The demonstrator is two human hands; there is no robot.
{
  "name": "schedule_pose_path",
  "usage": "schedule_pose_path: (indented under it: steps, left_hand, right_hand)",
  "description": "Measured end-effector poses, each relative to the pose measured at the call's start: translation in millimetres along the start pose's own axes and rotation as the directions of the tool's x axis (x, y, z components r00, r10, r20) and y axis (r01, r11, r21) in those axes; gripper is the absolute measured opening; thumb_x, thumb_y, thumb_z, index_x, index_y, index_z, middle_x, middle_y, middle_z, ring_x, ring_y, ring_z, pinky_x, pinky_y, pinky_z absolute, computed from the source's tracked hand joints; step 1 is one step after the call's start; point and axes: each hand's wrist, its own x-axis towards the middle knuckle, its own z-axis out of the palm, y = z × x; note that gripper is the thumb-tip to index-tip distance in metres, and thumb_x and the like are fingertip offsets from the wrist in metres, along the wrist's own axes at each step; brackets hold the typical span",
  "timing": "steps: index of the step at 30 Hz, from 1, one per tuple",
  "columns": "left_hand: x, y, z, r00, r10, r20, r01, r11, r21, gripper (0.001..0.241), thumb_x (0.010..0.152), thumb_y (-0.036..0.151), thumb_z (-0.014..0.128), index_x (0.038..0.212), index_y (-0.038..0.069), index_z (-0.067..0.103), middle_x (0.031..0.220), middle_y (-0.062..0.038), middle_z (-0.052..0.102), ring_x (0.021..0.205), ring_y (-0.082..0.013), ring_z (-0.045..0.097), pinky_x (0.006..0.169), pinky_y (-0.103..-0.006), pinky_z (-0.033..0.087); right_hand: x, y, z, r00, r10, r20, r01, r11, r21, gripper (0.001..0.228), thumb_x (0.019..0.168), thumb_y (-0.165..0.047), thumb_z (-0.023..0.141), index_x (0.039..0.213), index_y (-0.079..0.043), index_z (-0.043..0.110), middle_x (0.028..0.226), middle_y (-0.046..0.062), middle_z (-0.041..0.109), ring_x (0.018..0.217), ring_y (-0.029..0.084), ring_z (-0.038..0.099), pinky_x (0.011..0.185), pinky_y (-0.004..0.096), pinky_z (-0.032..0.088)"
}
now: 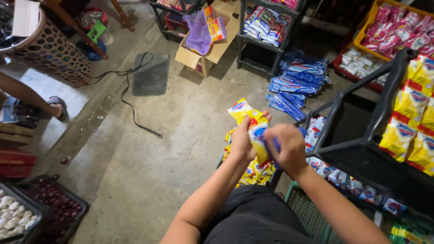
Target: Wiping snack packets with a cleaning cloth and arranging them neatly on a shelf.
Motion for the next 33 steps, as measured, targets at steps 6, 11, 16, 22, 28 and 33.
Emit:
schedule_pose_path:
  steps: [6, 11, 16, 22, 28, 33]
  left_hand:
    - [25.7, 0.8, -25.1, 0.995, -0.028, 0.100, 0.033, 0.998, -0.046, 0.055, 0.108, 0.037, 0.030, 0.144, -0.002, 0.047, 0.142, -0.016, 0.062, 0.127, -0.0290, 0.061, 0.094, -0.0455, 0.053]
    - [23.2, -1.0, -17.5, 0.992, -0.046, 0.115, 0.057, 0.994, -0.097, 0.054, 0.111, 0.035, 0.031, 0.145, -0.004, 0.046, 0.146, -0.017, 0.060, 0.133, -0.0294, 0.058, 0.099, -0.0425, 0.054]
    - [19.6, -4.5, 0.2, 0.972, -0.106, 0.210, 0.118, 0.992, -0.049, 0.057, 0.111, 0.038, 0.030, 0.146, -0.005, 0.045, 0.145, -0.017, 0.058, 0.135, -0.0296, 0.056, 0.097, -0.0430, 0.052]
    - [5.8, -12.2, 36.4, 0.983, -0.011, 0.182, -0.001, 0.998, 0.067, 0.061, 0.109, 0.043, 0.031, 0.147, -0.002, 0.048, 0.149, -0.015, 0.057, 0.137, -0.0264, 0.054, 0.101, -0.0419, 0.048]
    - [-0.2, -51.6, 47.3, 0.872, 0.353, 0.339, -0.485, 0.717, 0.500, 0.073, 0.110, 0.057, 0.039, 0.151, -0.002, 0.047, 0.147, -0.014, 0.059, 0.135, -0.0262, 0.054, 0.114, -0.0388, 0.041]
    - [-34.1, -74.6, 80.4, 0.788, 0.266, 0.556, -0.613, 0.429, 0.664, 0.108, 0.098, 0.080, 0.031, 0.171, 0.003, 0.010, 0.138, -0.023, 0.060, 0.126, -0.0332, 0.061, 0.107, -0.0440, 0.047]
  right_hand:
    - [-5.3, -9.1, -4.2, 0.995, -0.095, -0.009, 0.095, 0.995, 0.021, 0.017, 0.085, -0.016, 0.073, 0.101, -0.015, 0.068, 0.097, 0.007, 0.069, 0.088, 0.030, 0.066, 0.079, 0.044, 0.047]
    - [-3.9, -2.2, -10.8, 0.999, 0.006, -0.034, -0.008, 0.998, -0.059, 0.018, 0.089, -0.017, 0.076, 0.104, -0.013, 0.067, 0.099, 0.008, 0.068, 0.091, 0.030, 0.064, 0.082, 0.045, 0.048]
    - [-3.0, 9.9, -21.0, 0.990, -0.139, -0.035, 0.138, 0.990, -0.023, 0.017, 0.088, -0.019, 0.076, 0.101, -0.013, 0.068, 0.097, 0.008, 0.068, 0.087, 0.029, 0.065, 0.080, 0.044, 0.048]
    - [-0.8, 38.9, -73.2, 0.860, 0.505, 0.070, -0.509, 0.846, 0.160, 0.020, 0.094, -0.021, 0.070, 0.107, -0.005, 0.067, 0.106, 0.009, 0.072, 0.100, 0.029, 0.073, 0.090, 0.037, 0.054]
    - [6.5, 16.8, -104.4, 0.742, 0.542, 0.394, -0.626, 0.771, 0.120, 0.052, 0.085, -0.032, 0.075, 0.130, -0.010, 0.063, 0.116, 0.012, 0.076, 0.108, 0.023, 0.075, 0.091, 0.035, 0.055]
    - [-13.8, 56.7, -88.2, 0.836, 0.447, 0.320, -0.549, 0.704, 0.451, 0.055, 0.093, -0.031, 0.072, 0.137, -0.002, 0.059, 0.121, 0.014, 0.072, 0.112, 0.020, 0.068, 0.096, 0.034, 0.051]
